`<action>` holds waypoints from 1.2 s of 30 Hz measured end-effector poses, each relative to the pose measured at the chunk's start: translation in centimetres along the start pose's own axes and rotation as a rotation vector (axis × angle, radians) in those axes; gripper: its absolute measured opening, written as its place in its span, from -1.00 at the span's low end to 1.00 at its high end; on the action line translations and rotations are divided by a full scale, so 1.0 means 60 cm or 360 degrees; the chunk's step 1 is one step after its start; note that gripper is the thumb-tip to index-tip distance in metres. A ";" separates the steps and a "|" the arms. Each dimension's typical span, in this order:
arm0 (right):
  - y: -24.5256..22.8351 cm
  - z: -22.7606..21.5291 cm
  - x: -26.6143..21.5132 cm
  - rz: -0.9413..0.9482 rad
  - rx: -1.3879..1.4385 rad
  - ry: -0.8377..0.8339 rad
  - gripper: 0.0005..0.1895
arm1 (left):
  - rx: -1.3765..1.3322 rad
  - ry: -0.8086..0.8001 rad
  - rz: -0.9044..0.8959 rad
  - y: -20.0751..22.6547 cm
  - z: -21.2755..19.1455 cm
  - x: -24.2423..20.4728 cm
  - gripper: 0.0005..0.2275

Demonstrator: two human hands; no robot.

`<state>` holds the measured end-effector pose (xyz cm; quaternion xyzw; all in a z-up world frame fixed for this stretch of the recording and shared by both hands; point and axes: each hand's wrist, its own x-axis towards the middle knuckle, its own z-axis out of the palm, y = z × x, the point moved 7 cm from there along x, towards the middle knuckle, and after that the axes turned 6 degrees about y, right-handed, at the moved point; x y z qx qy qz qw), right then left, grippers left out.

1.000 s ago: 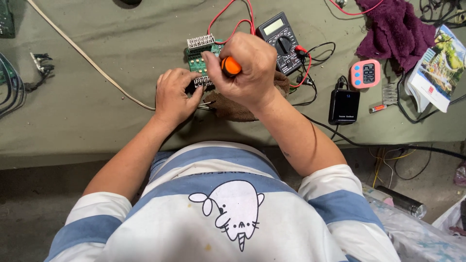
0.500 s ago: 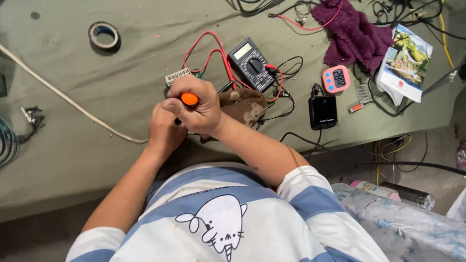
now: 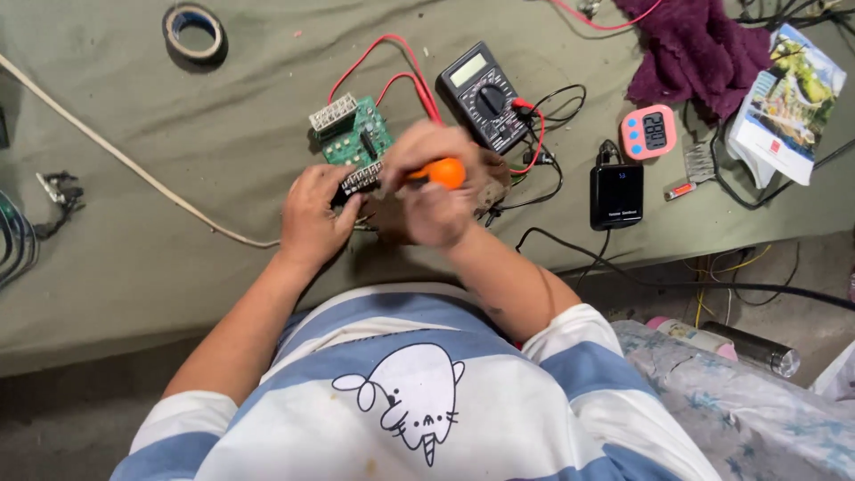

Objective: Connecting wires to a terminal block on a circuit board using a screwdriver

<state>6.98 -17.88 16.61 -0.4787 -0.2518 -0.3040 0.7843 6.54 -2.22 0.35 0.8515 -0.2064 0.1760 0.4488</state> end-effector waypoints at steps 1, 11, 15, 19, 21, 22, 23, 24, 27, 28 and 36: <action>-0.009 -0.008 0.008 -0.0008 -0.0030 0.0049 -0.63 | -0.0039 0.0013 -0.0004 -0.001 -0.001 0.002 -0.68; 0.024 -0.050 -0.050 0.0264 -0.0091 0.0003 -0.70 | -0.0108 0.0067 -0.0030 0.015 -0.012 0.015 -0.76; 0.041 -0.075 -0.069 0.0395 0.0129 0.0070 -0.65 | -0.0077 0.0089 -0.0036 0.017 -0.014 0.014 -0.76; 0.023 -0.084 -0.070 0.0414 0.0144 0.0015 -0.67 | -0.0010 0.0144 -0.0030 0.008 -0.009 0.007 -0.74; 0.020 -0.085 -0.064 0.0452 0.0133 -0.0036 -0.70 | 0.0003 0.0180 -0.0045 0.004 -0.008 0.004 -0.73; 0.018 -0.084 -0.056 0.0418 0.0155 -0.0062 -0.70 | 0.0013 0.0162 -0.0002 0.007 -0.007 0.005 -0.72; 0.016 -0.082 -0.050 0.0385 0.0176 -0.0082 -0.70 | 0.0024 0.0139 0.0039 0.010 -0.008 0.004 -0.71; 0.012 -0.081 -0.046 0.0405 0.0186 -0.0108 -0.70 | 0.0029 0.0164 0.0017 0.014 -0.009 0.000 -0.71; 0.008 -0.075 -0.018 0.0443 0.0297 -0.0053 -0.69 | 0.0019 0.0134 0.0036 0.018 -0.011 0.010 -0.71; 0.005 -0.067 -0.006 0.0424 0.0353 -0.0079 -0.66 | 0.0025 0.0151 0.0062 0.019 -0.013 0.013 -0.72; 0.002 0.002 0.009 0.0620 0.0056 -0.0187 -0.44 | 0.0149 0.0028 -0.0055 0.026 -0.013 0.008 -0.76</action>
